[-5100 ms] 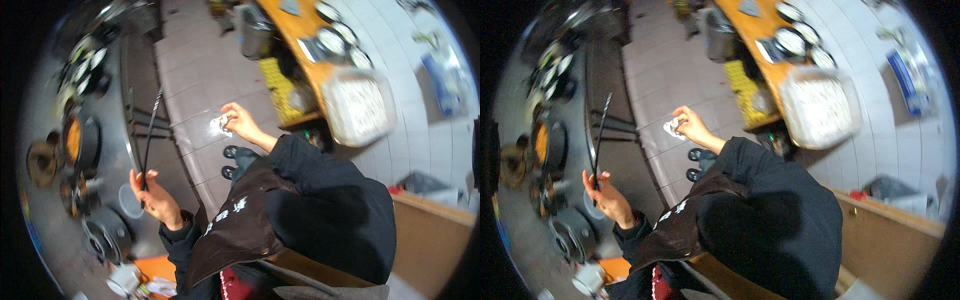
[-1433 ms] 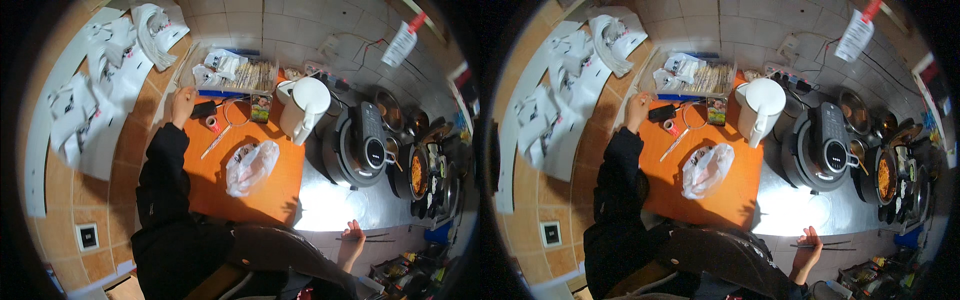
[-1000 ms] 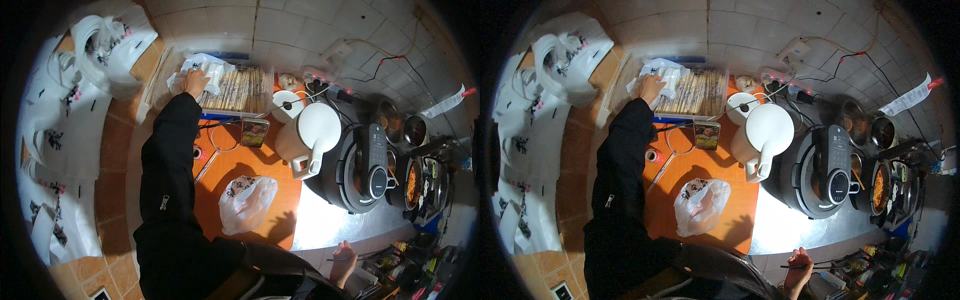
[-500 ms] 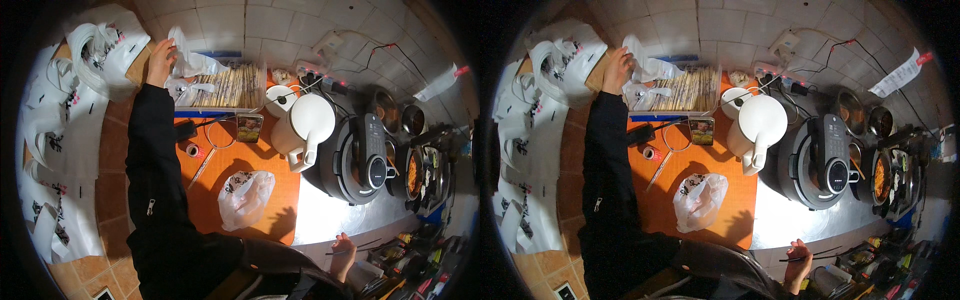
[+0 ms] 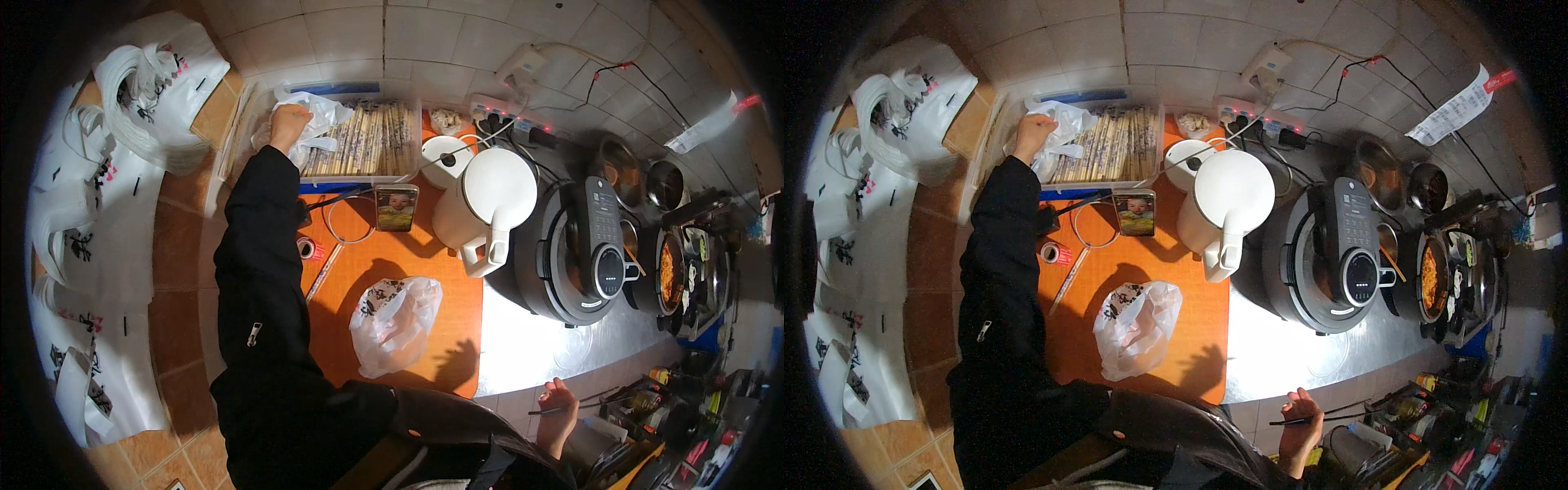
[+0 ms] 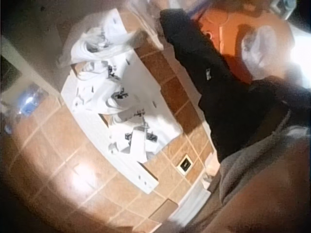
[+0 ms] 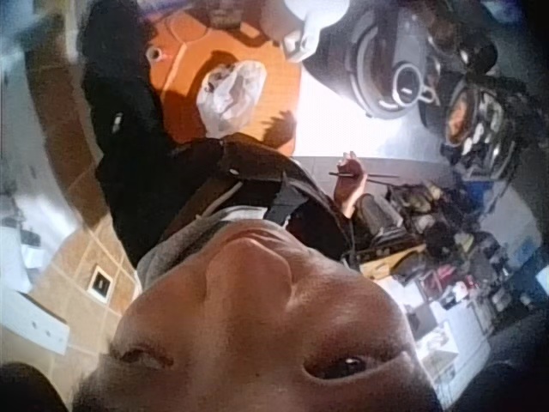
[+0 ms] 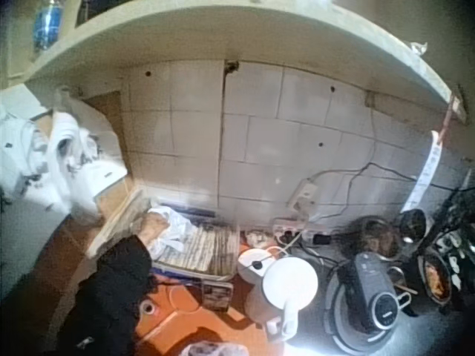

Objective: The person wipes chopsticks with a tissue, then uses them to transfer a saucy noodle dish from a wok into a black bowl. They scrape the wok clean, arrange the noodles in the bowl, place the bowl on a counter, and cover it with a plastic lid.

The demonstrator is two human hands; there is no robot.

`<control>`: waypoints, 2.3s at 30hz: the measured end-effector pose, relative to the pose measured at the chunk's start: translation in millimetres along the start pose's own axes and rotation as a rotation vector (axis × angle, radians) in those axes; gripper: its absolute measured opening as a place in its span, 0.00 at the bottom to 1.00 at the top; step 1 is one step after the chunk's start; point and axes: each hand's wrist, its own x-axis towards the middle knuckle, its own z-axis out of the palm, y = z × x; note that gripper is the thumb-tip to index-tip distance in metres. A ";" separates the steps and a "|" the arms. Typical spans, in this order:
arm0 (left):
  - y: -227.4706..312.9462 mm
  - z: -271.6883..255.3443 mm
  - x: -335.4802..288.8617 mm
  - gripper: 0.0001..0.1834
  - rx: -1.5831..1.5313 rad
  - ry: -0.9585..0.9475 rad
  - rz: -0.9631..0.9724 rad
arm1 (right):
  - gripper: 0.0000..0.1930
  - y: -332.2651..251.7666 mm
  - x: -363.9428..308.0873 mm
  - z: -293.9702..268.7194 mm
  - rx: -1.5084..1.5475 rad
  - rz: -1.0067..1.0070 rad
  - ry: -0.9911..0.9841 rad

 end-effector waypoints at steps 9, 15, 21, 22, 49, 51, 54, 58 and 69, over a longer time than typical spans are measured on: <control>7.5 -25.1 14.1 0.13 -0.124 0.251 -0.108 | 0.26 -2.2 -4.0 -3.3 -0.040 0.000 0.017; 67.8 -79.0 -0.8 0.13 -0.823 0.388 -0.003 | 0.29 -1.8 -3.2 1.2 -0.029 -0.065 -0.100; 205.0 -85.9 -132.0 0.09 -1.119 -0.086 -0.090 | 0.29 -29.0 4.1 62.3 -0.383 -0.123 -0.277; 233.5 -81.9 -171.0 0.08 -1.158 -0.219 -0.097 | 0.30 -34.3 5.4 78.2 -0.443 -0.252 -0.401; 545.2 22.8 -560.1 0.41 -1.730 -1.639 -0.545 | 0.11 -42.0 -43.3 -73.3 0.440 -0.316 0.146; 552.7 27.7 -571.2 0.41 -1.781 -1.668 -0.542 | 0.11 -43.1 -43.7 -83.1 0.450 -0.292 0.183; 561.6 30.5 -583.3 0.43 -1.760 -1.667 -0.547 | 0.11 -44.8 -43.7 -94.6 0.458 -0.226 0.211; 568.1 31.4 -588.0 0.45 -1.739 -1.671 -0.581 | 0.11 -44.4 -40.8 -101.7 0.522 -0.253 0.205; 568.3 16.0 -579.5 0.35 -1.485 -1.630 -0.212 | 0.12 -71.2 -33.6 -132.7 0.586 -0.289 0.141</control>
